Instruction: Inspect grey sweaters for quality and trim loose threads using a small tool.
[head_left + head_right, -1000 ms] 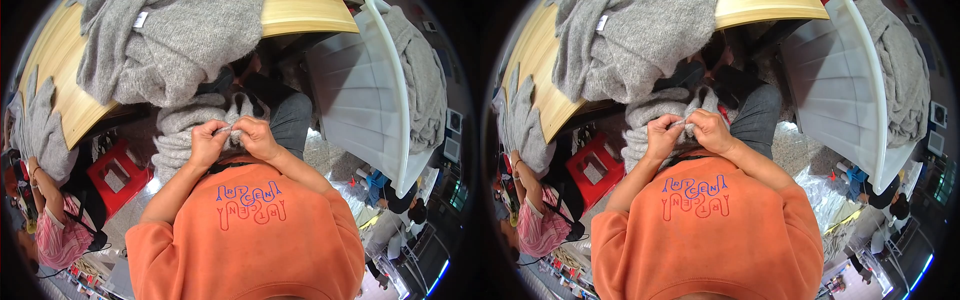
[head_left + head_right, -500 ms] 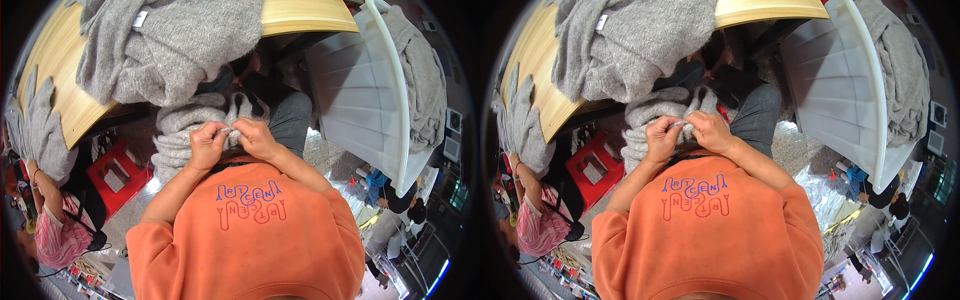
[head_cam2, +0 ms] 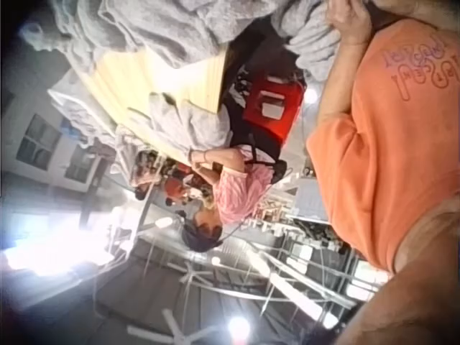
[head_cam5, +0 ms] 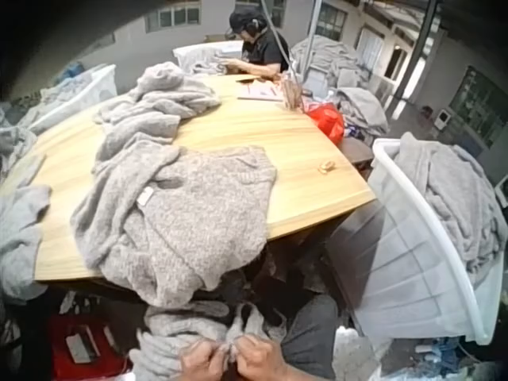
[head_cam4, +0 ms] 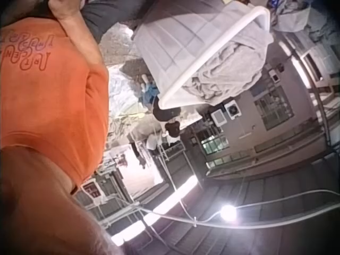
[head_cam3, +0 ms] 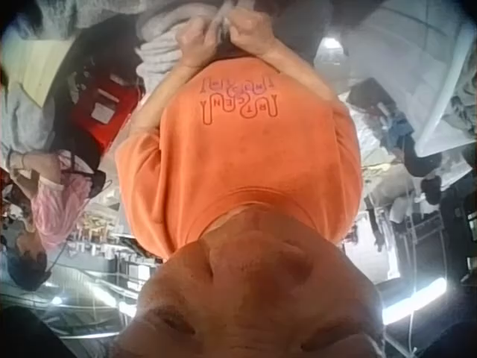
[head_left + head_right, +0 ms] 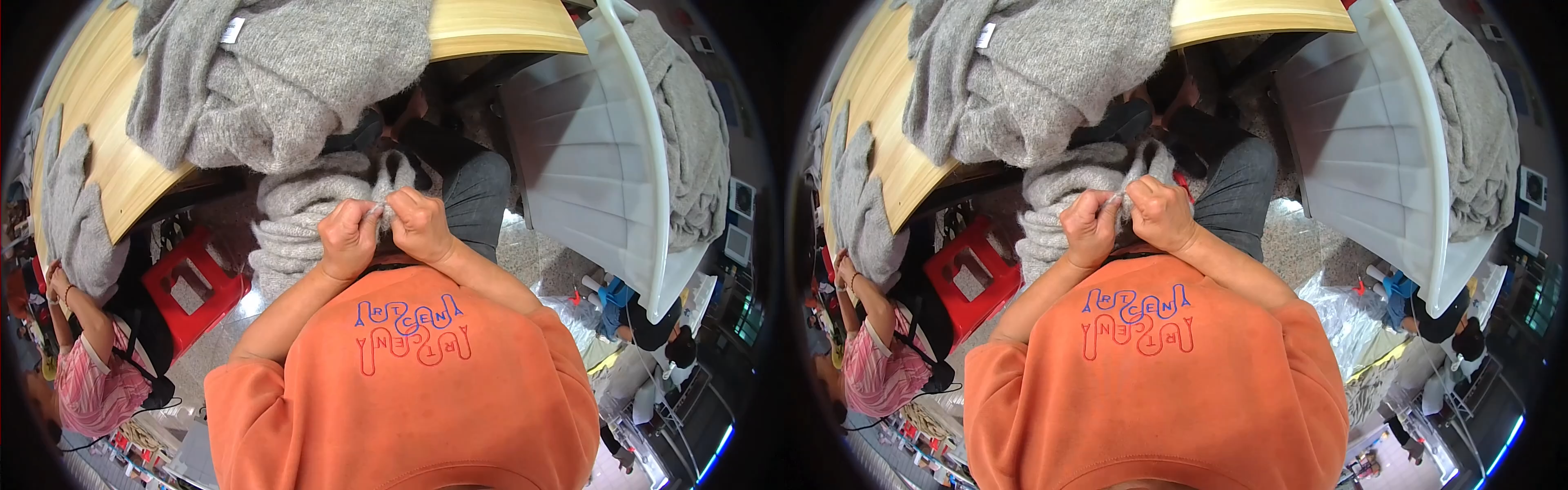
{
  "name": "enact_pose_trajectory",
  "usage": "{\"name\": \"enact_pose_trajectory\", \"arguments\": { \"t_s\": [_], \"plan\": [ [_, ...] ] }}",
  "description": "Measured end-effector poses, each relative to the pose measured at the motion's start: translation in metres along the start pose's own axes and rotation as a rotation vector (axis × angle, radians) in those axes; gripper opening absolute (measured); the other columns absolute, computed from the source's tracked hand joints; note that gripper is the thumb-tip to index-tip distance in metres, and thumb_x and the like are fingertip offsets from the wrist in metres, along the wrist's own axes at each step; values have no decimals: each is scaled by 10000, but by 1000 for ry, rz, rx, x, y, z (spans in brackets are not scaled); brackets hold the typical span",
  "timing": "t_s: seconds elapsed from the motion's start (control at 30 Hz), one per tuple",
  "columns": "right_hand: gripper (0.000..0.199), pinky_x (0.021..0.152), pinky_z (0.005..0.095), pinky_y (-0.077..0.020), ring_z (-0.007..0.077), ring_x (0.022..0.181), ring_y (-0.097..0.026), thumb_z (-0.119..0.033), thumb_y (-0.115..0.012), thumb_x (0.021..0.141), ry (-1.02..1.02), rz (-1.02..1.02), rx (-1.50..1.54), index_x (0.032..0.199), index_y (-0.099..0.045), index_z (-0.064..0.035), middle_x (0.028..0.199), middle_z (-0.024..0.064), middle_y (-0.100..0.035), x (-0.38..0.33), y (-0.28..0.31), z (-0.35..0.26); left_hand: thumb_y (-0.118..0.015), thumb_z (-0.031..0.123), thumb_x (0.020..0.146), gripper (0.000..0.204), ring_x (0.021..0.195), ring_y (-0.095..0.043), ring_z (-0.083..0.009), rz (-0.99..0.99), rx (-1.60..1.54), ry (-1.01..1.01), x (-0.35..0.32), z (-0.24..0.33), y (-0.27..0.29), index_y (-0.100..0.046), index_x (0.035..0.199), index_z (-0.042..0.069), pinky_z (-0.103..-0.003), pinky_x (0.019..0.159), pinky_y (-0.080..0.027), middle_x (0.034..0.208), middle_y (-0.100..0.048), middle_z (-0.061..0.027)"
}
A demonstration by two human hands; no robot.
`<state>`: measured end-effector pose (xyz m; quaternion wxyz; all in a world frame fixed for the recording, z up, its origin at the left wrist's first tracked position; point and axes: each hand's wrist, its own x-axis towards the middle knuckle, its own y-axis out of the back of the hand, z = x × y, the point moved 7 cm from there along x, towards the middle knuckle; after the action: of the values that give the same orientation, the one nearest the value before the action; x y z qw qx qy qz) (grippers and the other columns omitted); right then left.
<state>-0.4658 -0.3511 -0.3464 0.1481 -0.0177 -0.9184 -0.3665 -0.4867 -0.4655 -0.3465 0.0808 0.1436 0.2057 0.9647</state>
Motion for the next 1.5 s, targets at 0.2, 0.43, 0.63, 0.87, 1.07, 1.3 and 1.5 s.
{"name": "enact_pose_trajectory", "arguments": {
  "t_s": [0.2,0.43,0.63,0.87,1.07,1.3,1.5],
  "plan": [
    [89,433,363,-415,286,511,-516,-23,-535,599,23,-17,-76,642,-460,-47,618,105,-486,8,-2,2,-617,-26,665,90,497,-518,-235,-46,57,-78,6,7,-2,-553,704,24,-301,460,-412,597,-524,-108],
    [190,509,347,-445,299,603,-548,19,-514,619,-164,85,-6,803,-548,-16,696,135,-531,-3,16,45,-619,70,696,70,556,-552,-233,-268,227,158,11,-35,17,-601,737,16,-303,511,-425,675,-582,-115],
    [355,814,372,-380,298,988,-488,-46,-584,651,-112,-373,-178,1001,-524,-40,1132,147,-463,-7,-15,36,-615,74,720,103,564,-498,-69,-309,-200,506,1,-54,5,-609,763,-19,-235,516,-406,615,-578,-36],
    [82,584,306,-388,228,654,-504,-45,-587,696,-49,-172,495,757,-547,-8,699,88,-518,11,2,11,-576,6,735,24,532,-414,-10,-367,-329,483,7,-23,-7,-598,729,-4,-165,448,-317,602,-525,38],
    [38,512,260,-377,130,559,-478,-23,-559,735,-260,-135,708,716,-540,4,625,48,-510,3,-5,26,-601,21,713,50,528,-449,-42,-395,-576,742,-1,-35,-10,-577,697,-20,-191,454,-352,591,-544,20],
    [57,517,157,-329,11,586,-423,-53,-537,797,-615,-130,1209,744,-546,-33,639,-34,-509,-16,-14,50,-611,44,716,68,544,-445,-45,-408,-186,501,9,-43,1,-594,749,-13,-203,484,-357,578,-530,20],
    [68,538,174,-341,29,596,-441,-74,-592,749,-675,-260,1374,738,-560,-16,683,-13,-542,-20,-9,45,-570,69,774,117,540,-414,-22,-480,-554,537,19,24,24,-567,682,-4,-183,466,-335,576,-497,34]
  ]
}}
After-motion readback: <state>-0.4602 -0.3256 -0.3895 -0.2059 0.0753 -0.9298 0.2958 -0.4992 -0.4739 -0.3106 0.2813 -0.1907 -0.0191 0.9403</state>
